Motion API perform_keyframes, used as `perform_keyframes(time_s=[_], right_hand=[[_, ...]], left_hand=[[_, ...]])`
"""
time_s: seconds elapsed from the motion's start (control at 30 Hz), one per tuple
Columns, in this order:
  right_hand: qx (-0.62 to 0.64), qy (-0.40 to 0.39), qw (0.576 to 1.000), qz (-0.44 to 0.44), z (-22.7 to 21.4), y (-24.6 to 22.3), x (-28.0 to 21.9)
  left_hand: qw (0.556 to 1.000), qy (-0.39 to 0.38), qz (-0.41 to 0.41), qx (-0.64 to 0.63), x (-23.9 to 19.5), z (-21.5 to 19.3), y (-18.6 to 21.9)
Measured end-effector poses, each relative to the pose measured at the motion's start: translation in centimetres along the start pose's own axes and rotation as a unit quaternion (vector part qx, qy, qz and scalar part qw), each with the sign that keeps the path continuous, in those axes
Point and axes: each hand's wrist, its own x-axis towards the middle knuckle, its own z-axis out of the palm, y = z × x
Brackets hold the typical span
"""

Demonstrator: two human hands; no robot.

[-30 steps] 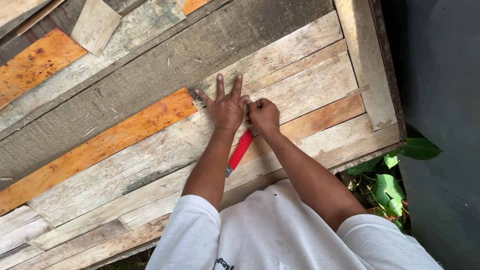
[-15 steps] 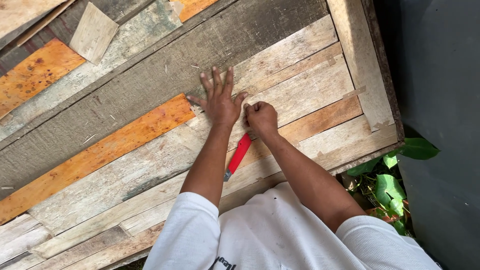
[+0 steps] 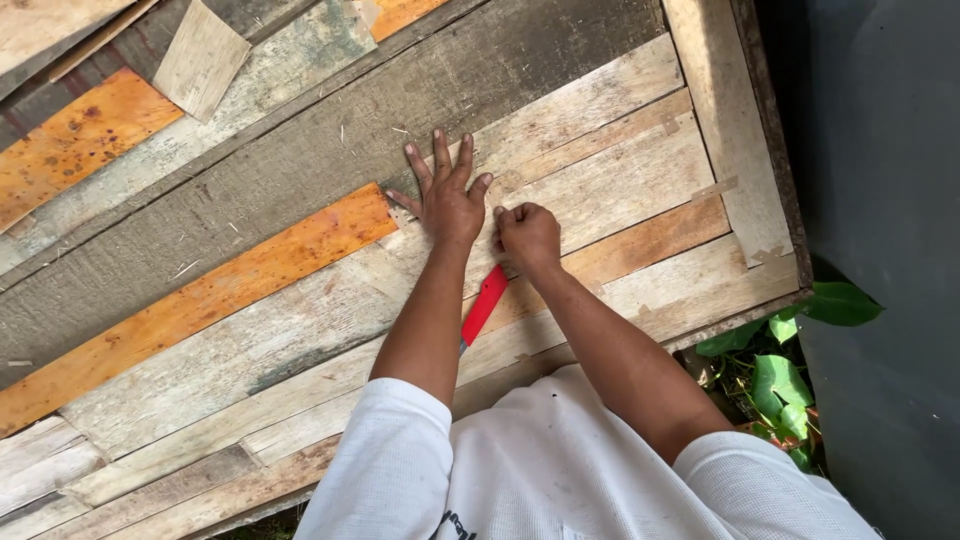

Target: The person applies a paste-like substance from a small container onto a wooden surface using a red utility knife. They spread the substance into gaps between wooden planks and smooth it with their fingers.

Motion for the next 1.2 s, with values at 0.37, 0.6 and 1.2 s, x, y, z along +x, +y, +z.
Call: perform_keyframes(time_s=[0.37,0.6,1.2], right_hand=[[-0.005,-0.023,1.0,-0.004,-0.6,-0.3,-0.6],[-0.011,-0.073,0.997,-0.007,-0.4,0.8,1.1],[-0.307,-0.152,0.935,-0.088,-3.8,-1.9,3.4]], left_hand=[[0.996,-0.073,0.046,0.033,-1.4,-3.2,1.0],[0.993,-0.093,0.059,0.031,-1.3,-3.4,0.7],[0.991,-0.103,0.071,0.055,-1.1,-3.2,0.7]])
